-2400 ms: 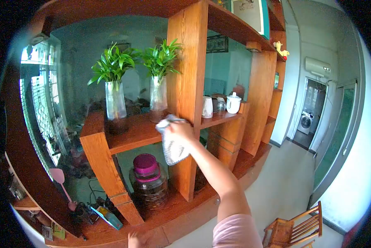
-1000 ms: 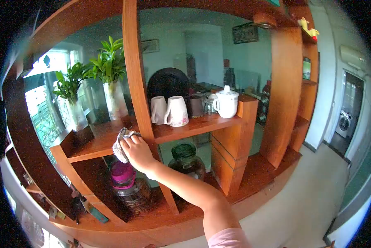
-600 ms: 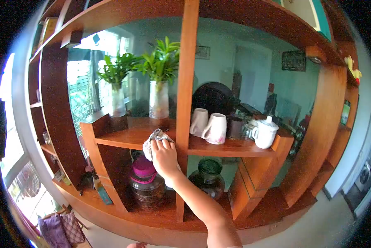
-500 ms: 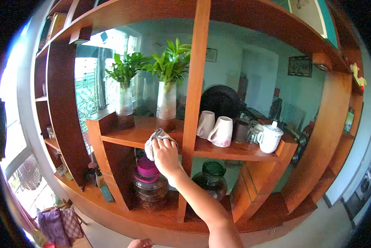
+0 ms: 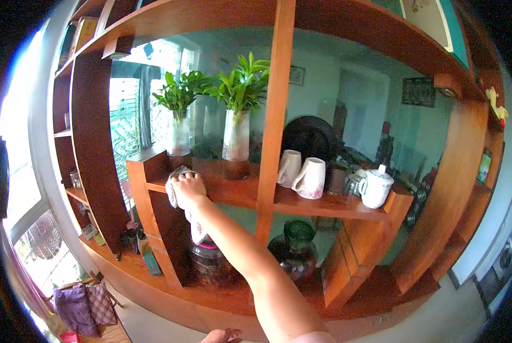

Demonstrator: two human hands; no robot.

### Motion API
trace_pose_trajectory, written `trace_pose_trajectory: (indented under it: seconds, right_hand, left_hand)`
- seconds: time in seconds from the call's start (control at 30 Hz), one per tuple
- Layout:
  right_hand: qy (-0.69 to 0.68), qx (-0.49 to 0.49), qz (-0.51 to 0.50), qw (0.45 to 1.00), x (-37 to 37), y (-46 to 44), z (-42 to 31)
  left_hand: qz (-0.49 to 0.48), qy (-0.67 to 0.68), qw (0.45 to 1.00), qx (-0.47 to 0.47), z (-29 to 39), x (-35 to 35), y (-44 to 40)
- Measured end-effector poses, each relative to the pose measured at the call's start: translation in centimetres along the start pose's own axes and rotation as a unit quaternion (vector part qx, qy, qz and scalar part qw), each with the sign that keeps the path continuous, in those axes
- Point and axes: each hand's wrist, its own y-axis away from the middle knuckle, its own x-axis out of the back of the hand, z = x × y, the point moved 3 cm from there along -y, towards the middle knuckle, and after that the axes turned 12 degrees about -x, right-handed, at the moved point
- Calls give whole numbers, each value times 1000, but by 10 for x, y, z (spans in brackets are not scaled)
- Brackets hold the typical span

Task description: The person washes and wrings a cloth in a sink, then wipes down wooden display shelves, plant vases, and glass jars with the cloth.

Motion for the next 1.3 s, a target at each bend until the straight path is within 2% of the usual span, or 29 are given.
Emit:
trace_pose_trajectory:
  seconds: [0.03,0.07,0.1,0.13,0.17,0.2,0.23,0.3,0.47,0.5,0.57,0.63,0.7,0.77,0.8,0.83,0.87,1.0,1.03,1.1,1.3]
  right_hand:
    - [-22,3,25,999,0,0,0]
    - [-67,32,-100,992,18,0,-10]
    - [-7,40,33,999,31,12,-13]
    - [31,13,57,998,41,23,-10]
    - [38,53,143,988,7,12,1]
    - [-311,-158,-51,936,-7,5,28]
    - [-43,4,146,988,18,41,17]
    - [4,32,74,997,3,35,47]
    - [-12,-37,73,997,19,72,86]
    - [3,-44,81,996,18,79,93]
    - [92,11,139,986,17,91,97]
    - [176,-45,243,953,40,112,81]
    - [200,-52,212,955,45,114,78]
    - [144,-62,192,969,34,107,85]
    - [106,-76,179,975,38,106,84]
    - [100,-76,170,978,39,103,83]
    - [96,-72,167,979,39,101,81]
    - [72,-55,155,984,29,85,67]
    - [75,-44,173,981,28,82,61]
    - [80,-48,144,985,26,80,55]
    - [79,-32,183,979,29,82,55]
  left_hand:
    - [27,18,999,1,4,-2,5]
    - [41,33,999,-7,6,-3,7]
    - [-6,28,999,-38,6,-3,2]
    - [-56,23,996,-70,6,-4,-4]
    - [-107,20,989,-100,6,-6,-10]
    - [-152,19,980,-123,6,-8,-14]
    - [-186,21,973,-137,5,-9,-18]
    - [-221,23,964,-147,2,-11,-21]
    - [-197,27,974,-110,-12,-6,-19]
    - [-184,28,978,-97,-15,-4,-18]
    - [-127,35,990,-52,-22,1,-13]
    - [-61,48,997,-5,-28,6,-6]
    - [-23,58,998,28,-27,12,0]
    - [121,-5,993,-9,-4,40,-5]
    - [127,-5,992,7,10,67,0]
    - [229,-104,965,-70,33,111,11]
    - [321,-202,914,-146,50,135,22]
    - [345,-187,910,-131,54,144,50]
    - [354,-181,907,-138,57,145,53]
    - [378,-167,896,-160,61,146,53]
    - [468,-151,839,-231,76,161,46]
